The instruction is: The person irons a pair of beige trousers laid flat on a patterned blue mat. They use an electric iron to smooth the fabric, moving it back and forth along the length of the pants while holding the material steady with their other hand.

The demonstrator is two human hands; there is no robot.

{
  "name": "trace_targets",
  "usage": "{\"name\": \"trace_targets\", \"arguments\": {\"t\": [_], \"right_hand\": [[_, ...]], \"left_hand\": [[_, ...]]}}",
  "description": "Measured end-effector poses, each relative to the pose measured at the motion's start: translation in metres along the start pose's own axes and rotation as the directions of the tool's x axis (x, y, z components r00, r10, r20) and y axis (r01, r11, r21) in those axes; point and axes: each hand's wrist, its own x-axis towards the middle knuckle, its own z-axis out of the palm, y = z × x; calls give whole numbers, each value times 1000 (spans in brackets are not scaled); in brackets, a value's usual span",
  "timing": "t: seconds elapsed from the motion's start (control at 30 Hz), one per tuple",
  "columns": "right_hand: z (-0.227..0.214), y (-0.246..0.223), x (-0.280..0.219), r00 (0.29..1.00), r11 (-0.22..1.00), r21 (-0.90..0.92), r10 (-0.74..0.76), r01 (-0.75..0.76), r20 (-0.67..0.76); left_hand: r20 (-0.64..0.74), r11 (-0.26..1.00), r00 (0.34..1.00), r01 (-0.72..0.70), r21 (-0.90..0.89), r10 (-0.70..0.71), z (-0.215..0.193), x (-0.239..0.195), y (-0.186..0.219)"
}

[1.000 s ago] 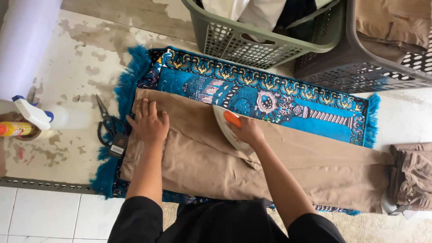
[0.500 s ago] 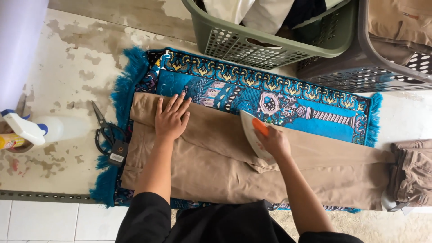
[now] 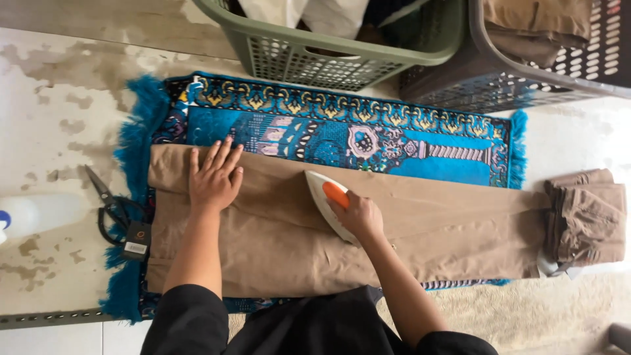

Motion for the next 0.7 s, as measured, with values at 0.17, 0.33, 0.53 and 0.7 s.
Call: {"name": "trace_targets", "arguments": {"t": [0.17,0.33,0.53,0.7], "right_hand": [[18,86,10,957,993,-59,83,-103,-278],[-14,165,21,905,914,92,405,-396,-127],[-45,153,20,936,938,150,277,-313,218],[-59,53,-3,911,991,130,-31,-25,410]], "left_hand": [[17,1000,1000,-2,25,2,5,1,-3],[37,999,999,18,43,-20,11,1,-3],[-93,992,996,24,126,-12,-8,-9,18],[32,999,999,-9,-36,10,-35,-69,54]]}}
